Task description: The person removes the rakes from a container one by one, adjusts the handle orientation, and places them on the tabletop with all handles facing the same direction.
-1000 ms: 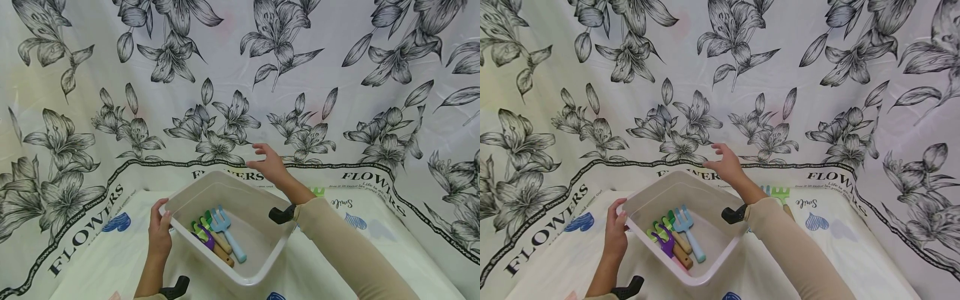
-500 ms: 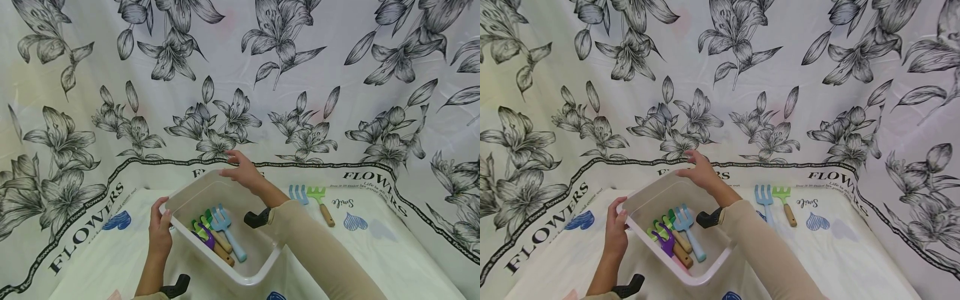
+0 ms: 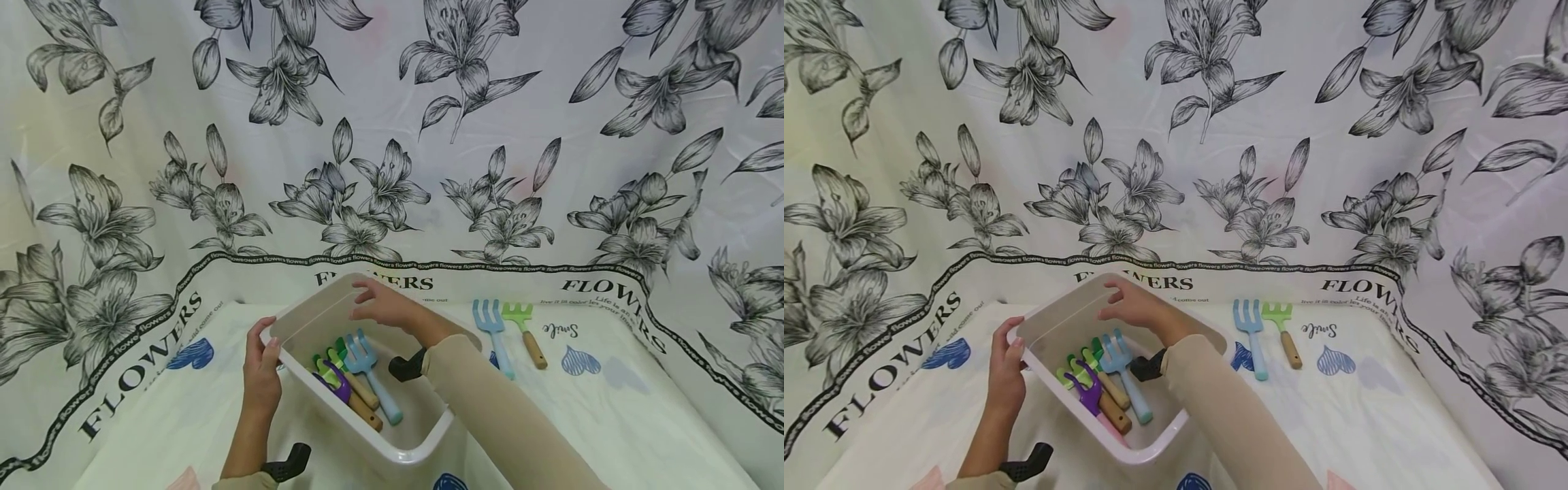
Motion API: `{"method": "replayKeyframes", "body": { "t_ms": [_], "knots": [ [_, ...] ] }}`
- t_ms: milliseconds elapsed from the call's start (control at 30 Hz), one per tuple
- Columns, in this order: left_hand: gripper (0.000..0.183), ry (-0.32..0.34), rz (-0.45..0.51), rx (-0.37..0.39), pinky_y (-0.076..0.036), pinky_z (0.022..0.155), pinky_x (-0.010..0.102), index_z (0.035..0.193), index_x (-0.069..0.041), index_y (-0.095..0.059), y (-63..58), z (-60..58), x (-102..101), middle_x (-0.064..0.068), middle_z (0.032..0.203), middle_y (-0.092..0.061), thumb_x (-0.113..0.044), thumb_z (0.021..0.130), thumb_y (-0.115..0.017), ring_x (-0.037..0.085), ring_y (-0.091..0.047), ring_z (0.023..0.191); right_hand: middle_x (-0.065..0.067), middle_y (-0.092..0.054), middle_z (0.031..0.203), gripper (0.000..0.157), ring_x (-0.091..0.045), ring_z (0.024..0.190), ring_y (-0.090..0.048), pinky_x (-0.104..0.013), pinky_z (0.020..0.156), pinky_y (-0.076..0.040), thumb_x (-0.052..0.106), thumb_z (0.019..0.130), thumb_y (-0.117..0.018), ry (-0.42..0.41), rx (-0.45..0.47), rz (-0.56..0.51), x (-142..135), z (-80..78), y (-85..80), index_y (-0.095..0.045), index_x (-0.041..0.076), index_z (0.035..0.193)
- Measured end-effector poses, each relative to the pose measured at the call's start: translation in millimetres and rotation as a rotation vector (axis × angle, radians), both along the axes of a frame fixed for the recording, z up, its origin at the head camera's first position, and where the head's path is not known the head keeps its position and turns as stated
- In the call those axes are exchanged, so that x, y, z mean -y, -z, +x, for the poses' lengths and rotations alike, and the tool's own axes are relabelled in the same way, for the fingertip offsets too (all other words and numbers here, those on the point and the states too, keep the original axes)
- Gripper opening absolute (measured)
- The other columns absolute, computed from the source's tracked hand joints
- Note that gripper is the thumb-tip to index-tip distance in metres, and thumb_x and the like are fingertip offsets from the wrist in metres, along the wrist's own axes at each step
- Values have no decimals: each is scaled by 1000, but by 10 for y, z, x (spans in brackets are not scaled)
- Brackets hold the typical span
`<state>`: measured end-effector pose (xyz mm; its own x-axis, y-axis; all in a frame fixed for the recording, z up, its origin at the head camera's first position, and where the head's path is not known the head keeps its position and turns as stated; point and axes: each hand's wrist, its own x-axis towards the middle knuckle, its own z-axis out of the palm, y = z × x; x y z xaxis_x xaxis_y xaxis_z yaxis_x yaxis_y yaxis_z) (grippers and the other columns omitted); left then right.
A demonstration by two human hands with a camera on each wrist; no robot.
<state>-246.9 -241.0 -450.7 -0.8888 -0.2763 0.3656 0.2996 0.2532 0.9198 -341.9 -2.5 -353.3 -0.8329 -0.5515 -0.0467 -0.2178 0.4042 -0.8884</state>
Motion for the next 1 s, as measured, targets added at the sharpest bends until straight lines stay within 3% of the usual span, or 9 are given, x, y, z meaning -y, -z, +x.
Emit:
{"method": "replayKeyframes", "body": {
  "t_ms": [167,300,500,767,1000],
  "knots": [
    [43,-3,-1,2,-37,101,56,147,-30,-30,-2,-17,-2,0,142,-42,-38,104,-35,23,-46,123,-16,-53,136,69,-25,113,-58,-46,92,-47,27,92,-68,-130,-15,174,34,24,95,-34,14,150],
    [44,-12,-5,14,-36,102,57,147,-31,-30,-3,-3,-8,-1,144,-40,-38,104,-34,24,-46,125,-15,-54,135,71,-36,110,-59,-52,93,-45,27,92,-66,-212,59,263,52,68,161,-31,13,152],
    [44,-8,-5,15,-35,103,57,147,-31,-29,-4,8,-16,-1,143,-41,-38,104,-35,25,-45,126,-11,-48,142,70,-41,109,-60,-57,89,-47,28,90,-69,-227,182,372,67,148,245,-35,17,151],
    [44,-9,0,20,-35,102,58,147,-31,-30,0,10,-13,1,143,-41,-40,104,-35,24,-45,125,-10,-36,149,64,-41,109,-59,-52,88,-49,31,89,-69,-228,311,513,72,225,301,-42,22,147],
    [44,-9,-3,21,-36,101,58,147,-31,-30,-10,7,-13,1,143,-40,-38,104,-35,25,-45,125,-7,-50,136,59,-38,105,-61,-54,93,-45,33,87,-69,-270,403,630,102,247,353,-48,25,142]
  ]
}}
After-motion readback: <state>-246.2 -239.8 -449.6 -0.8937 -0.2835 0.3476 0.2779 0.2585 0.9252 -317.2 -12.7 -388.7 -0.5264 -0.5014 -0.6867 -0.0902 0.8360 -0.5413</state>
